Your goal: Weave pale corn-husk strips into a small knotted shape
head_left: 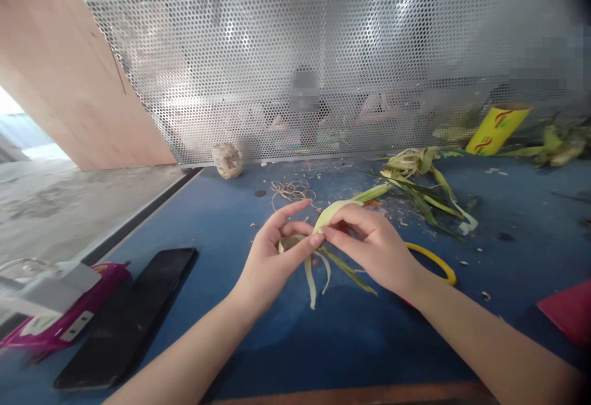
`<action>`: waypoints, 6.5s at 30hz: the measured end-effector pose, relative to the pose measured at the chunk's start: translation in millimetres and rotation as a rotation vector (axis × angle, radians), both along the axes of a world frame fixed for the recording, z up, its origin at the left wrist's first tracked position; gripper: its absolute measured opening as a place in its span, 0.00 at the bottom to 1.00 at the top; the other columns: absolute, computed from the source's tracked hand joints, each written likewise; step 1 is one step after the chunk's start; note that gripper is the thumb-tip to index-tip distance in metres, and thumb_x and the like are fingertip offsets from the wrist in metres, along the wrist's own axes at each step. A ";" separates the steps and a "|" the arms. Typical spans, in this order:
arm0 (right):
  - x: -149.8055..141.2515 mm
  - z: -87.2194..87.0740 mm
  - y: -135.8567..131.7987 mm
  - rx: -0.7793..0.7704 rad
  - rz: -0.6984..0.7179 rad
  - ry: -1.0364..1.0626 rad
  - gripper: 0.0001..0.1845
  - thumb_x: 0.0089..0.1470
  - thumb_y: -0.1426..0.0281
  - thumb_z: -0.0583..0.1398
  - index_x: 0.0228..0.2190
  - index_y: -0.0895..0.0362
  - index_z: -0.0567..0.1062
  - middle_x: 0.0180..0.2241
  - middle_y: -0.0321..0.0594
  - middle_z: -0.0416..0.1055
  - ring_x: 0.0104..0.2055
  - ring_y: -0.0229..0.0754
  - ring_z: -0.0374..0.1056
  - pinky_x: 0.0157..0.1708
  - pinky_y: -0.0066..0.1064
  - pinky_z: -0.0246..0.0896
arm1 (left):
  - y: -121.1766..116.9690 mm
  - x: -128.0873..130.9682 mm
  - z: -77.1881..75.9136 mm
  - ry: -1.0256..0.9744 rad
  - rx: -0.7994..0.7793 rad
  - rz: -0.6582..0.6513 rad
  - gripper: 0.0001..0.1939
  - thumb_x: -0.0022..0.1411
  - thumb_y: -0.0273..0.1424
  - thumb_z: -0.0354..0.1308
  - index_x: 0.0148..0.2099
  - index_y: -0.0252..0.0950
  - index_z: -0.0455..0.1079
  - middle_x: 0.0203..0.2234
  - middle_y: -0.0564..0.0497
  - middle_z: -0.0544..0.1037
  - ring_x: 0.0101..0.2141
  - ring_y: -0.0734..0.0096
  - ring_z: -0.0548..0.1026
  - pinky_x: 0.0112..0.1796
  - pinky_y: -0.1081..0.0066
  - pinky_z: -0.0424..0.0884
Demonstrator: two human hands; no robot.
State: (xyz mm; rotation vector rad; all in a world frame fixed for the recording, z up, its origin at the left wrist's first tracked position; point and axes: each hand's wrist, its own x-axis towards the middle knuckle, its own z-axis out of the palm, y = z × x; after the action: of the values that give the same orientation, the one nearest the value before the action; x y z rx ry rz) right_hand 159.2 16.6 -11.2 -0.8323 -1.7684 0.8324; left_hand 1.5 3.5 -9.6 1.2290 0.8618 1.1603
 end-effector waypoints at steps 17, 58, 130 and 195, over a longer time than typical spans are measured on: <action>2.2 -2.5 6.6 -0.262 0.053 0.140 0.07 0.54 0.68 0.57 0.25 0.56 0.68 0.24 0.32 0.65 0.26 0.34 0.64 0.28 0.27 0.59 | -0.5 -2.9 3.9 -0.013 -0.118 -0.112 0.24 0.56 0.31 0.60 0.54 0.39 0.63 0.30 0.52 0.73 0.26 0.75 0.72 0.20 0.79 0.66; 29.8 12.0 8.1 0.088 0.541 -0.302 0.14 0.52 0.75 0.58 0.17 0.60 0.66 0.18 0.32 0.60 0.23 0.31 0.56 0.25 0.24 0.52 | -10.0 -9.8 10.1 0.179 0.287 -0.264 0.30 0.52 0.21 0.60 0.56 0.42 0.56 0.29 0.55 0.68 0.25 0.78 0.70 0.13 0.86 0.68; 9.7 -0.1 6.4 -0.136 0.091 -0.010 0.06 0.51 0.68 0.61 0.26 0.58 0.69 0.19 0.29 0.59 0.19 0.28 0.54 0.18 0.22 0.49 | -5.7 -5.1 24.5 0.140 0.059 0.184 0.20 0.49 0.24 0.64 0.46 0.30 0.69 0.25 0.49 0.82 0.28 0.65 0.80 0.19 0.77 0.75; -2.3 -4.1 2.9 -0.667 0.370 0.326 0.10 0.53 0.67 0.57 0.23 0.58 0.66 0.14 0.29 0.62 0.15 0.29 0.54 0.17 0.23 0.48 | -6.7 5.6 3.7 0.047 0.197 0.221 0.32 0.50 0.24 0.63 0.56 0.37 0.55 0.19 0.60 0.71 0.18 0.79 0.69 0.24 0.75 0.69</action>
State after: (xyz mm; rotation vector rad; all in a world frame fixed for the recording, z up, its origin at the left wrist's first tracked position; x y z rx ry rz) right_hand 156.9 19.6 -15.3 -0.7275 -1.3705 1.7562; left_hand 7.1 -3.1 -5.9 1.3497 0.9540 1.4259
